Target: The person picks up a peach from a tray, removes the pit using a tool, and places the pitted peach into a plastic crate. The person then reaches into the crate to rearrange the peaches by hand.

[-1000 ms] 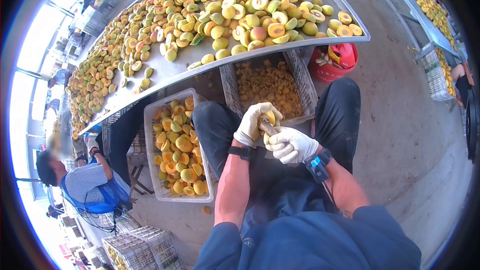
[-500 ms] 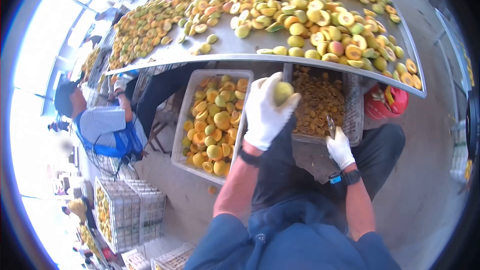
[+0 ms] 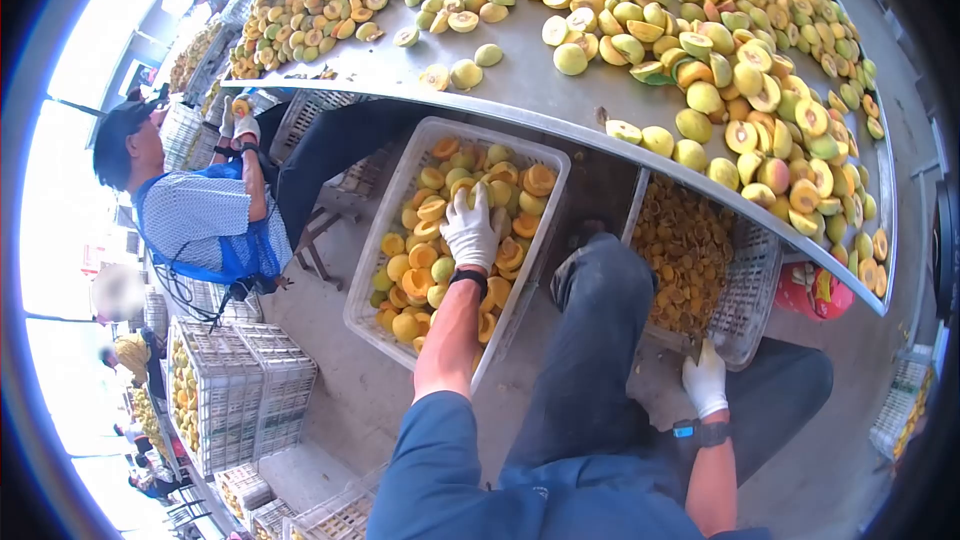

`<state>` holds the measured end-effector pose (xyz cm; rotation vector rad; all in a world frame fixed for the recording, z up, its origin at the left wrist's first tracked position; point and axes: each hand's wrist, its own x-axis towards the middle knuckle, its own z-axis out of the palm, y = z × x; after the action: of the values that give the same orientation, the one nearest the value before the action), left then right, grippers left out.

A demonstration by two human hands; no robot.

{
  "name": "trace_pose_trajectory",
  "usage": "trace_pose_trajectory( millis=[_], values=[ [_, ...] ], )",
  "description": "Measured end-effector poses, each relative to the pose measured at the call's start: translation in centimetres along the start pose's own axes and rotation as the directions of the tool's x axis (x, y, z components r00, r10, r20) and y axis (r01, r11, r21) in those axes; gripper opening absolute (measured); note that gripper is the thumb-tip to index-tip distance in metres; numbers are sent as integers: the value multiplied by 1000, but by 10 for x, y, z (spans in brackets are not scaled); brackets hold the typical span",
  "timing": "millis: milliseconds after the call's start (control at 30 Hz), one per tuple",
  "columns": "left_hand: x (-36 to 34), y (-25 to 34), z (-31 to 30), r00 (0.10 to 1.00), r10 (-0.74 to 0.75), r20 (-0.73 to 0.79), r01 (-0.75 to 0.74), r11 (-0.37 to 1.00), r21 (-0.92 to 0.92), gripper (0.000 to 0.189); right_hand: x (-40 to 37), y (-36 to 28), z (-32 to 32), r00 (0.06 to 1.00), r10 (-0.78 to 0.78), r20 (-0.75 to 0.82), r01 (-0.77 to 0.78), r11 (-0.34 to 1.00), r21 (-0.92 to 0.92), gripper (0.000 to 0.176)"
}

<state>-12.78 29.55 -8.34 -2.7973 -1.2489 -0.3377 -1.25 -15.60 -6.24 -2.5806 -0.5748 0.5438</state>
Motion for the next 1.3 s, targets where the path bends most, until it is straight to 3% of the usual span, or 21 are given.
trace_pose_trajectory(
  millis=[67, 167, 367, 433, 533, 633, 667, 700, 767, 833, 900, 933, 1100, 1167, 1200, 1300],
  values=[
    [15, 4, 13, 992, -92, -84, 96, 994, 48, 56, 2, -7, -5, 999, 26, 32, -26, 1000, -3, 33],
    [23, -3, 13, 994, -99, -40, 100, 995, 28, 49, 5, -9, -1, 998, 32, 49, -32, 999, -1, 28],
    [90, -3, 18, 956, -274, -102, 261, 956, -132, 43, 4, 0, -1, 998, -6, 55, 7, 1000, -21, 26],
    [117, -14, 22, 946, -323, 2, 322, 944, -76, 44, 2, 4, -7, 994, 33, 106, -32, 999, -10, 32],
    [135, -27, 27, 914, -370, 167, 363, 929, 73, 50, -2, -9, -15, 996, 11, 94, -15, 999, 39, 24],
    [181, -136, 150, 912, -117, 393, 147, 988, -46, 58, 0, -3, -6, 995, 20, 99, -20, 1000, 4, 24],
    [174, -87, 44, 831, -312, 460, 414, 900, -135, 62, 1, -9, -8, 995, 36, 98, -38, 999, 13, 24],
    [168, -78, 13, 908, -240, 344, 268, 963, -36, 60, 2, -10, -6, 994, 42, 105, -45, 999, 20, 24],
    [134, -63, -23, 953, -47, 301, 86, 989, -120, 61, 6, -6, -5, 989, 71, 127, -71, 997, -2, 30],
    [79, -63, -22, 953, 90, 289, -78, 996, -52, 66, 6, 2, 1, 989, 63, 136, -61, 998, -18, 30],
    [32, -76, 0, 973, 200, 111, -201, 980, -6, 73, 7, 3, 4, 991, 89, 100, -84, 995, -59, 32],
    [26, -77, -1, 965, 222, 139, -232, 971, 63, 80, 8, 2, 4, 990, 83, 111, -76, 995, -70, 32],
    [50, -95, 16, 945, 304, 120, -295, 951, -89, 85, 9, 5, -1, 994, -10, 112, 18, 997, -69, 32],
    [57, -103, 19, 948, 310, 78, -294, 942, -162, 83, 6, 1, -4, 989, 21, 144, -11, 997, -70, 31],
    [66, -103, 25, 980, 185, 72, -170, 970, -175, 80, 13, -2, -3, 987, 44, 154, -35, 998, -60, 30],
    [64, -96, 32, 992, 115, 48, -109, 988, -110, 79, 11, 6, -2, 984, 65, 167, -51, 995, -87, 29]
  ],
)
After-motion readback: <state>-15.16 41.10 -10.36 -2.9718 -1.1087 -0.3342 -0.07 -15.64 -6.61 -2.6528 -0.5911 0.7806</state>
